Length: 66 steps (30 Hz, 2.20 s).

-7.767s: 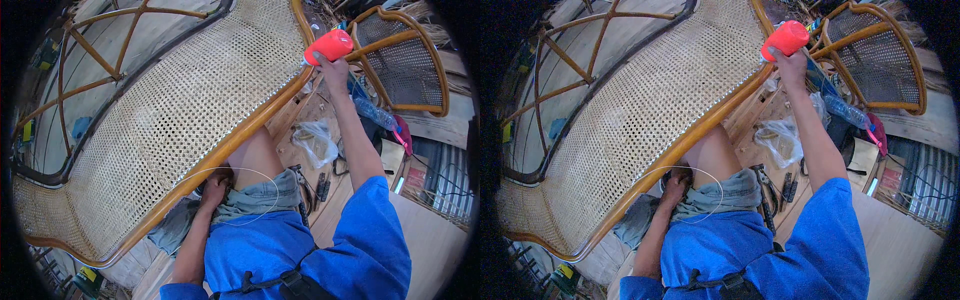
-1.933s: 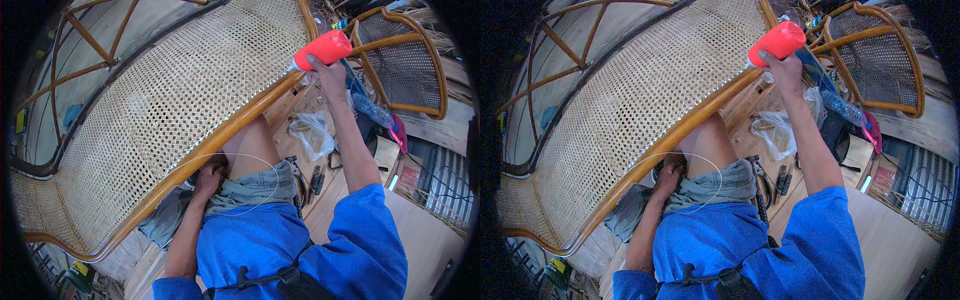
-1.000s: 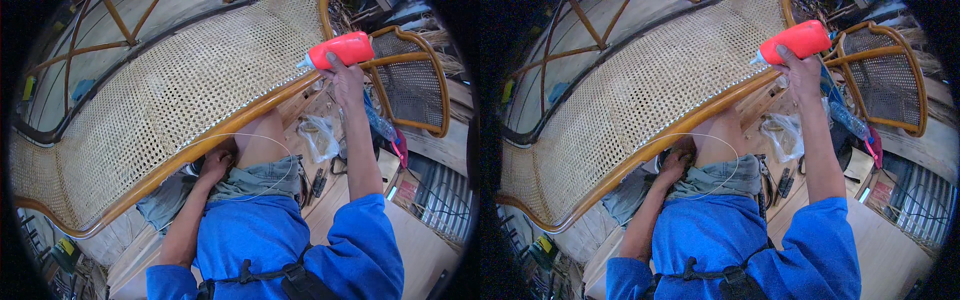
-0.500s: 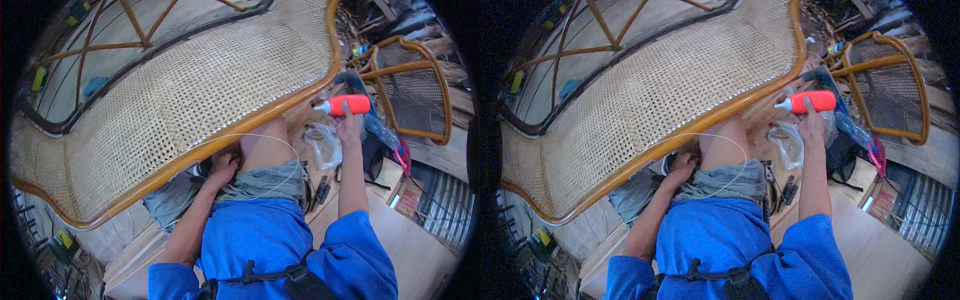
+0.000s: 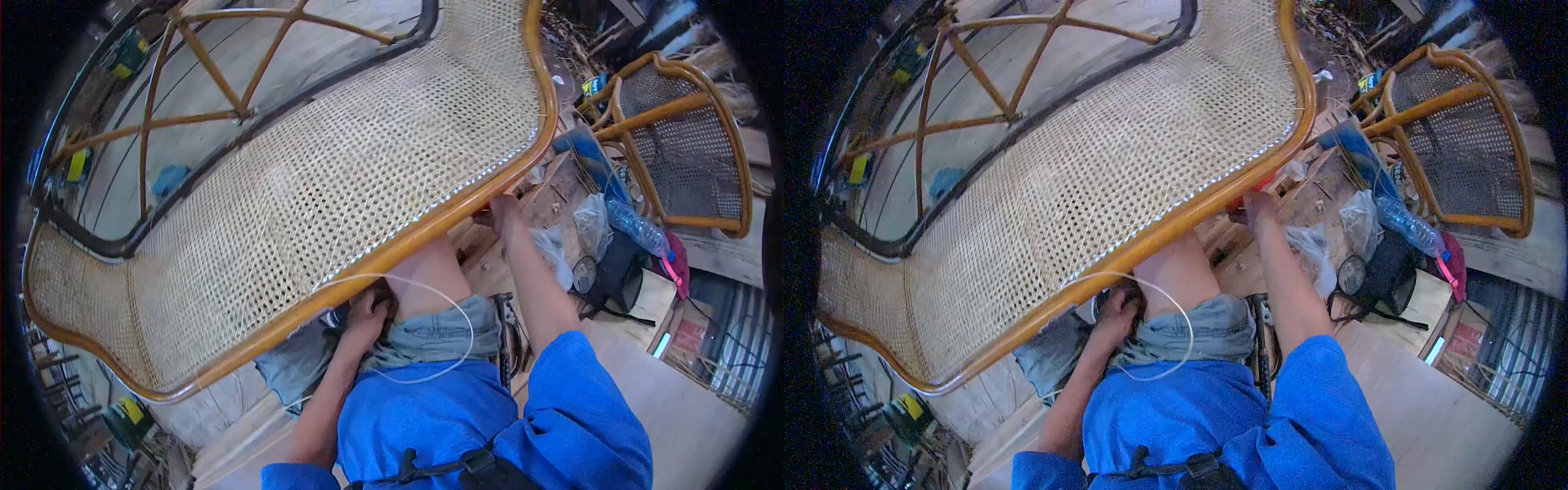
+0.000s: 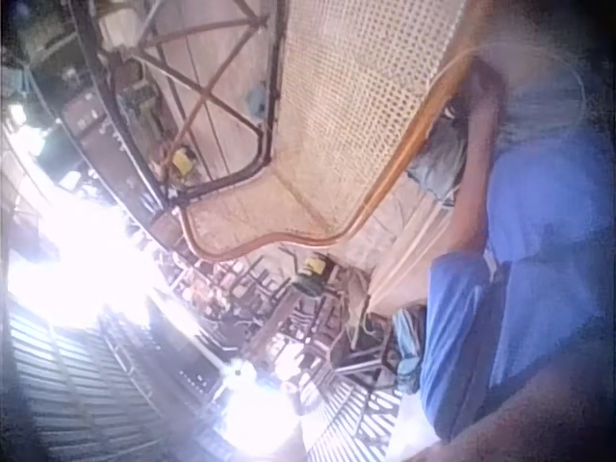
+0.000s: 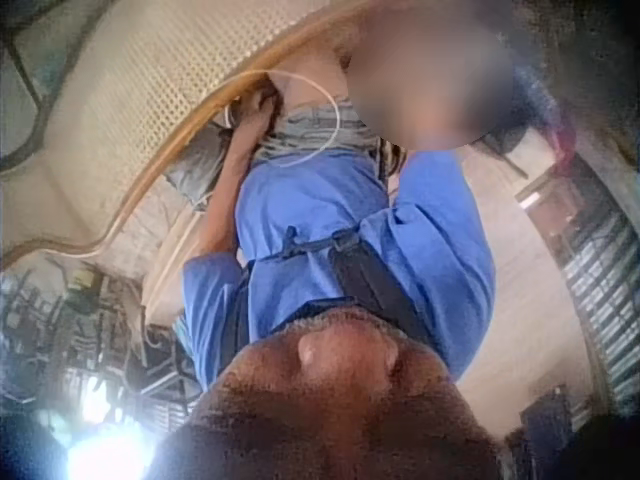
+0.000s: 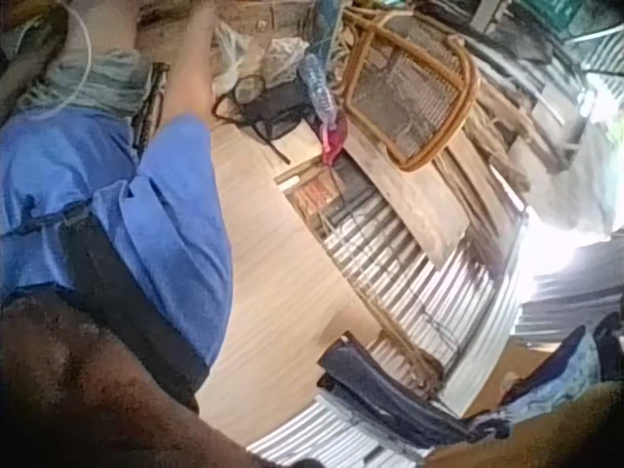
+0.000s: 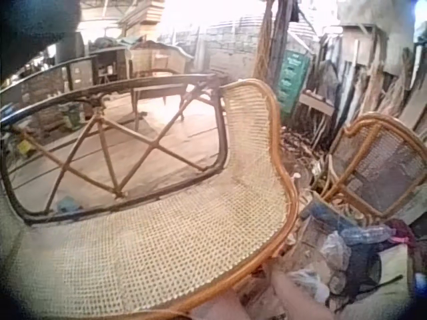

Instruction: The person applies glue from a red bottle along the edge of a rattan chair seat. They then insert small wooden pegs into the glued area to secure the rattan weave to the frame.

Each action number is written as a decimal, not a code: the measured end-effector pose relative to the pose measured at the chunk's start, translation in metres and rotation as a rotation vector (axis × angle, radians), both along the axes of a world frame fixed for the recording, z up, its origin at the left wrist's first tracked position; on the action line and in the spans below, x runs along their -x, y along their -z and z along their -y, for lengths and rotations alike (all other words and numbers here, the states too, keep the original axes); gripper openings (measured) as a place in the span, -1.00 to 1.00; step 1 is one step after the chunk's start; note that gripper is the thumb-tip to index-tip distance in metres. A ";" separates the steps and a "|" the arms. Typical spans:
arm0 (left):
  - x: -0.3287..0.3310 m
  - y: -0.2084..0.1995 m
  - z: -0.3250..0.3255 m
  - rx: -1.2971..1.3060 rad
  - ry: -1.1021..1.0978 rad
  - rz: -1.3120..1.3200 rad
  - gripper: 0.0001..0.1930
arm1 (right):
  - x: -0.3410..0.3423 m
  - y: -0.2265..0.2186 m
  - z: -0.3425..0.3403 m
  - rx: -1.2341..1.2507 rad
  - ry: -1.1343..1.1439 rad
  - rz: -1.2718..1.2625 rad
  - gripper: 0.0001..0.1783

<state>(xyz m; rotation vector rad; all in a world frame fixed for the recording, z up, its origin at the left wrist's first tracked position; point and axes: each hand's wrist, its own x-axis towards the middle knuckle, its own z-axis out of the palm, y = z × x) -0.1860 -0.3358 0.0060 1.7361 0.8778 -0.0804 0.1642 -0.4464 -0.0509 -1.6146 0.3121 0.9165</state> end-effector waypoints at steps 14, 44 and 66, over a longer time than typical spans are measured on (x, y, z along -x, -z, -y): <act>0.060 -0.058 -0.019 0.821 -0.800 0.566 -0.60 | 0.033 0.053 -0.023 -0.306 -0.094 0.348 -0.72; 0.105 -0.155 0.008 -0.038 0.394 0.399 -0.70 | 0.220 -0.317 -0.062 -0.531 -1.020 0.687 -0.54; 0.614 -0.169 0.029 -1.028 -0.868 -0.996 -0.84 | 0.171 -0.299 -0.083 -0.301 -1.175 0.875 -0.75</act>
